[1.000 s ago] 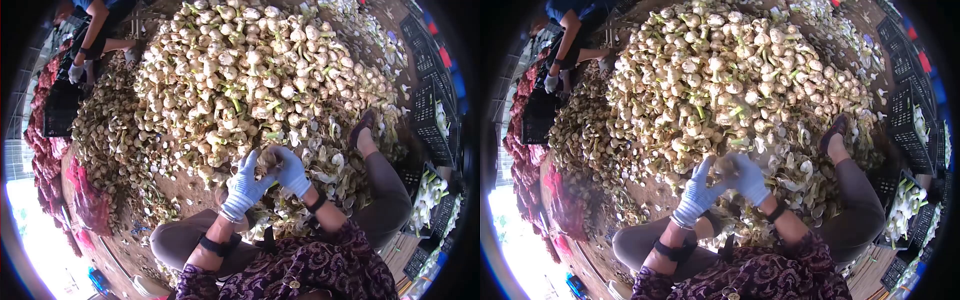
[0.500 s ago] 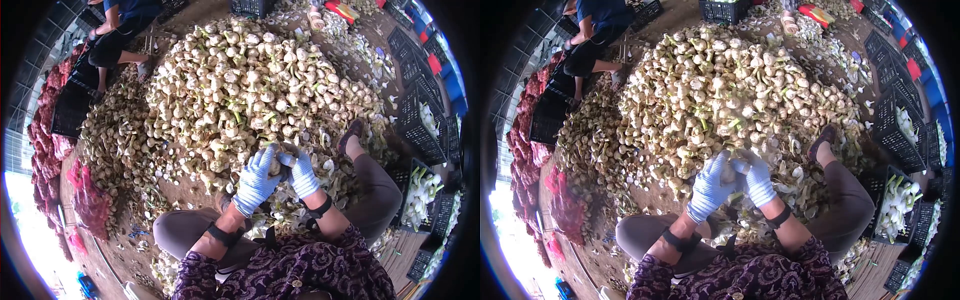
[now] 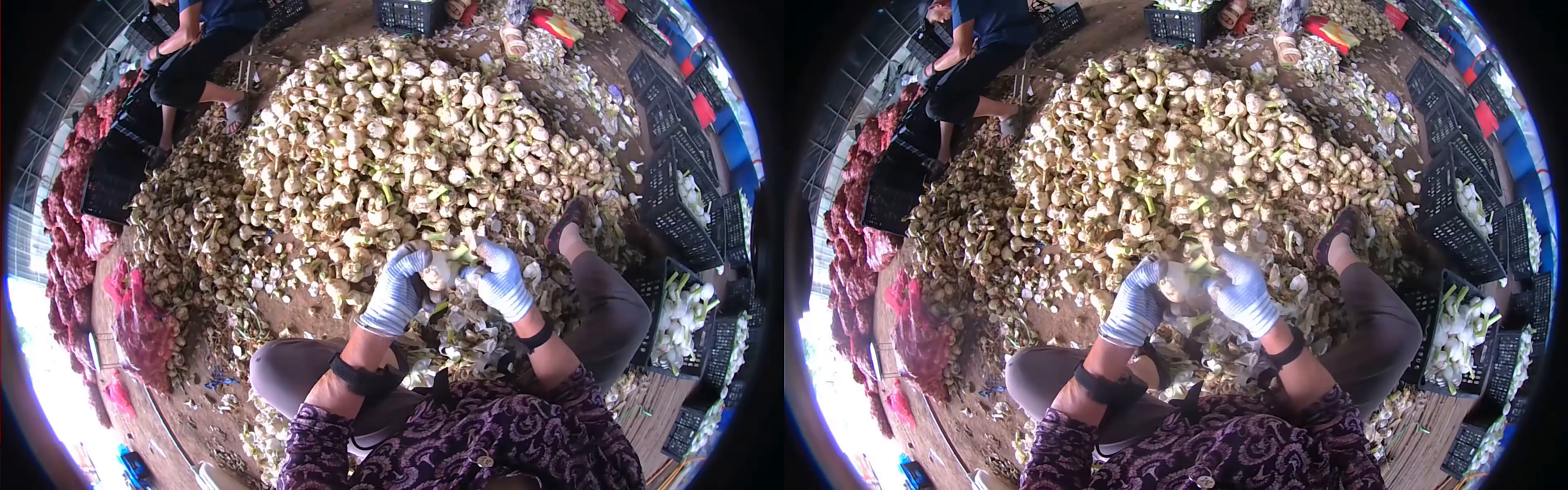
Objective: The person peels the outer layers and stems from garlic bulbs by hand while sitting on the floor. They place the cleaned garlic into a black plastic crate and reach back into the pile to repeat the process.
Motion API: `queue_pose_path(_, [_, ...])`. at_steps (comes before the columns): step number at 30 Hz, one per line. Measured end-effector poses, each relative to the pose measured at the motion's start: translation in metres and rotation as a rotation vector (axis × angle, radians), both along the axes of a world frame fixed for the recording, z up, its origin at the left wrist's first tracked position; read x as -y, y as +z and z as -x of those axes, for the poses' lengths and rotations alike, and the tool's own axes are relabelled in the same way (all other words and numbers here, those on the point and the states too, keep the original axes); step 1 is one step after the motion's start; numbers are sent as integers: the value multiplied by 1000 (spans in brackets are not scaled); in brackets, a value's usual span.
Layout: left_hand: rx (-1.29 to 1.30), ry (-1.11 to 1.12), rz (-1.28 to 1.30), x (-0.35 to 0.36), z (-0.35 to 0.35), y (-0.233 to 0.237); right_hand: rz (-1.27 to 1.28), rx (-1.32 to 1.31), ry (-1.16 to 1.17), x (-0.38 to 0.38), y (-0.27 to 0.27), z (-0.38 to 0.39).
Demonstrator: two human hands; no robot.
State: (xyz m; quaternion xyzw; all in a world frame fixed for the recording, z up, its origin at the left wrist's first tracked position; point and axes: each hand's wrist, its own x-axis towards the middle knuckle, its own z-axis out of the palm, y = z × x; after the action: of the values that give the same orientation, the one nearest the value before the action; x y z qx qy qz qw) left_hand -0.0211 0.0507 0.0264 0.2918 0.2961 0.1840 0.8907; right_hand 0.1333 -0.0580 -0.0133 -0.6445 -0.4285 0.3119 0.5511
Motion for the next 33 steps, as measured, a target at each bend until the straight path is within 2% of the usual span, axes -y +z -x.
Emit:
queue_pose_path(1, [45, -106, 95, -2, 3, 4, -106, 338, -13, -1, 0, -2])
queue_pose_path(2, [52, -132, 39, -2, 0, 0, -152, 257, 3, -1, 16, 0])
queue_pose_path(3, [60, -39, 5, 4, -6, 0, -120, 160, -5, 4, 14, -2])
queue_pose_path(4, [-65, -65, -462, 4, -5, -16, 5, 46, -4, 4, 41, 2])
queue_pose_path(5, [25, 6, -435, 5, -5, -27, 188, -222, 6, 2, 44, 0])
queue_pose_path(6, [-23, -126, -586, 1, -5, -11, 70, -279, 77, 1, 33, -5])
queue_pose_path(7, [56, -1, -22, 9, -3, 14, 2, -434, 18, -2, 9, -10])
queue_pose_path(8, [27, -104, -217, 10, -5, 11, -81, -744, 57, 8, -50, -47])
queue_pose_path(9, [6, 38, -445, 16, -9, 14, -73, -863, 55, 4, -22, -32])
queue_pose_path(10, [-20, 86, -579, 15, -13, 11, -11, -899, 25, 4, -29, -40])
queue_pose_path(11, [-87, 324, -888, 15, -44, -37, 45, -915, -32, 5, -46, -65])
queue_pose_path(12, [-88, 160, -617, 10, -27, -2, 23, -830, 45, 10, -61, -82])
queue_pose_path(13, [-101, 239, -619, 13, -22, 7, -10, -741, 112, 11, -71, -101])
queue_pose_path(14, [-109, 226, -517, 9, -22, 8, -15, -603, 347, -2, -64, -111])
queue_pose_path(15, [-110, 204, -419, 7, -19, 9, -4, -598, 374, -8, -65, -108])
queue_pose_path(17, [-92, 187, -361, 11, -10, 19, -118, -10, 30, -19, -45, -71])
queue_pose_path(18, [-121, 152, -470, 7, -17, 8, -105, -41, 67, -23, -51, -75])
queue_pose_path(19, [-121, 163, -470, 4, -10, 11, -105, -40, 77, -28, -48, -71])
queue_pose_path(21, [9, 112, -114, 1, 9, 27, -57, 138, 57, -31, -39, -62])
queue_pose_path(22, [24, 67, -75, 1, 21, 36, -59, 142, 57, -31, -33, -60])
queue_pose_path(25, [43, 142, -132, -2, 18, 31, -18, -202, 137, -32, -10, -46])
queue_pose_path(26, [27, 335, -376, -8, -27, -17, 49, -123, -113, -31, 11, -24])
queue_pose_path(27, [28, 332, -375, -7, -20, -12, 51, -123, -116, -31, -2, -39])
queue_pose_path(29, [-238, 337, -739, -2, -1, 13, 155, -677, 27, -19, -37, -87])
queue_pose_path(31, [-252, 220, -943, 5, 2, 14, 161, -895, 120, -23, -7, -39])
queue_pose_path(32, [-164, 234, -907, 10, 7, 21, 99, -725, 53, -20, -67, -90])
queue_pose_path(33, [51, 187, -611, 8, 5, 19, 64, -689, -56, -14, -48, -71])
